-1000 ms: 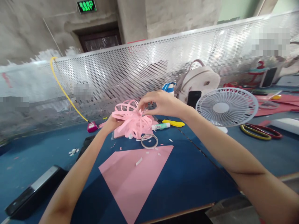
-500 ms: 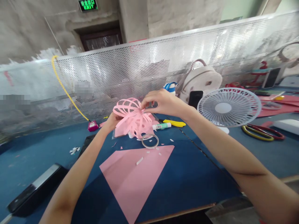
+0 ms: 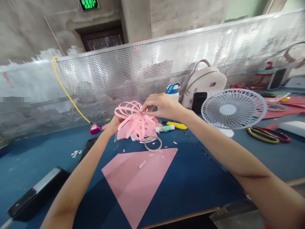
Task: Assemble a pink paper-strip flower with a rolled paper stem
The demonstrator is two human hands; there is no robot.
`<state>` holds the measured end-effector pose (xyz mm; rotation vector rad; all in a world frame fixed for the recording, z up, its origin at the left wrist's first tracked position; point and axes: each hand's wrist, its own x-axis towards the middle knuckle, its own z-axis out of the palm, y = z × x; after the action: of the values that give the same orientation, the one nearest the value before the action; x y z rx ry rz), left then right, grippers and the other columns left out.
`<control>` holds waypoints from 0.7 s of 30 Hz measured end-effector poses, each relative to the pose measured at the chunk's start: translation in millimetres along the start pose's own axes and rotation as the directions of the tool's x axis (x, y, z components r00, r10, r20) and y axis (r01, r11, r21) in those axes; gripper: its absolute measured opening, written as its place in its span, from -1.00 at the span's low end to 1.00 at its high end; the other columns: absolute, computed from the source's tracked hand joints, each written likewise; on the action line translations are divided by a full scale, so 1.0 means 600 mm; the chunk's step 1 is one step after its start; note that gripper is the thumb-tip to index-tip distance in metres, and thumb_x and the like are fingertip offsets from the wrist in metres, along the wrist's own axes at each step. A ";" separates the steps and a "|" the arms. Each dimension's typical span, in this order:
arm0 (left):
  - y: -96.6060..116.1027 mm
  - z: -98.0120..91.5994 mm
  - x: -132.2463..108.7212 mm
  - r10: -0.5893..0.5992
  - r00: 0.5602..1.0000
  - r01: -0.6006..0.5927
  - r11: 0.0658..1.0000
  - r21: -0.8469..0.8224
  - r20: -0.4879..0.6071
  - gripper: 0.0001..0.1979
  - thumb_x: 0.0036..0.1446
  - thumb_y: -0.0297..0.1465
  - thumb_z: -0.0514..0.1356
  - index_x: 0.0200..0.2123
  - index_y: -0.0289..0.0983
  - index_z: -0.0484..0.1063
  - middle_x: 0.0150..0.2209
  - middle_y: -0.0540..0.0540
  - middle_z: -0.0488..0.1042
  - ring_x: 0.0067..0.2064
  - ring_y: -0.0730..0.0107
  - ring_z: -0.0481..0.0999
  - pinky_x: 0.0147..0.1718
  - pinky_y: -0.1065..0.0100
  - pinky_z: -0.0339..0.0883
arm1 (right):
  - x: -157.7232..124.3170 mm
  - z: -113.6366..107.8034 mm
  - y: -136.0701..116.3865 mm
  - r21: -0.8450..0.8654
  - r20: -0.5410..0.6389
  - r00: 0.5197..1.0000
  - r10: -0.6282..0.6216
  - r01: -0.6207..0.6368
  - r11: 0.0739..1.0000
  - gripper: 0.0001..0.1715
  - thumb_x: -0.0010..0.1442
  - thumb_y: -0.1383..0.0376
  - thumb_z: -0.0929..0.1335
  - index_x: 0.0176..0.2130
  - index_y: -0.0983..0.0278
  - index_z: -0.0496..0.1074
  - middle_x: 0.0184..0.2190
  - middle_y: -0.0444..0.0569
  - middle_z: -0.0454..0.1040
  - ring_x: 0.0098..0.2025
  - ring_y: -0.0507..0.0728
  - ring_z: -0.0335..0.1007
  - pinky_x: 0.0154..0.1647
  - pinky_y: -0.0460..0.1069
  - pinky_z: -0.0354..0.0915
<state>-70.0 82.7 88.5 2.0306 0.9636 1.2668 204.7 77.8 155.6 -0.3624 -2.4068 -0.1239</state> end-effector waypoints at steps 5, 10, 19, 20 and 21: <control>0.004 -0.002 -0.001 -0.004 1.000 0.004 0.999 0.040 0.006 -0.50 -0.20 -0.08 0.50 -0.31 -0.36 0.58 -0.32 -0.22 0.65 -0.29 0.13 0.63 -0.28 0.22 0.57 | -0.002 -0.007 -0.002 -0.004 -0.028 1.000 0.005 -0.005 1.000 -0.87 0.27 0.37 0.37 -0.28 0.27 0.56 -0.33 -0.06 0.58 -0.25 0.08 0.42 -0.20 -0.03 0.24; 0.007 -0.012 -0.006 -0.036 0.998 0.029 0.990 0.138 0.052 -0.58 -0.09 -0.08 0.43 -0.47 -0.38 0.58 -0.53 -0.13 0.58 -0.41 0.17 0.59 -0.43 0.30 0.51 | -0.005 -0.013 0.000 -0.006 -0.076 0.997 -0.013 0.012 1.000 -0.87 0.27 0.35 0.37 -0.29 0.27 0.56 -0.34 -0.06 0.59 -0.27 0.09 0.41 -0.22 -0.01 0.26; 0.004 -0.012 -0.007 -0.087 0.985 0.038 0.953 0.300 0.149 -0.57 -0.06 -0.11 0.40 -0.26 -0.35 0.61 -0.25 -0.25 0.66 -0.15 0.05 0.62 -0.06 0.11 0.51 | -0.004 -0.018 -0.001 -0.035 -0.082 0.997 -0.010 0.008 0.999 -0.87 0.27 0.37 0.36 -0.28 0.27 0.55 -0.32 -0.05 0.59 -0.25 0.09 0.40 -0.20 0.00 0.27; 0.003 -0.012 -0.008 -0.093 0.982 0.037 0.949 0.313 0.166 -0.59 -0.06 -0.12 0.40 -0.27 -0.34 0.61 -0.26 -0.23 0.66 -0.14 0.03 0.62 -0.03 0.09 0.50 | -0.003 -0.018 -0.001 -0.038 -0.082 0.997 -0.008 0.005 0.999 -0.87 0.27 0.37 0.36 -0.28 0.27 0.55 -0.32 -0.05 0.58 -0.25 0.10 0.40 -0.20 0.00 0.26; 0.002 -0.013 -0.008 -0.096 0.979 0.034 0.946 0.321 0.178 -0.60 -0.06 -0.13 0.40 -0.27 -0.33 0.62 -0.26 -0.22 0.66 -0.12 0.02 0.61 0.00 0.08 0.49 | -0.003 -0.018 -0.001 -0.041 -0.083 0.997 -0.006 0.002 0.999 -0.86 0.27 0.37 0.36 -0.28 0.26 0.55 -0.32 -0.05 0.58 -0.25 0.10 0.40 -0.19 0.01 0.27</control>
<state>-78.1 78.8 89.9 2.2918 1.1917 0.9047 212.6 75.0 162.5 -0.3642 -2.3262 -0.1860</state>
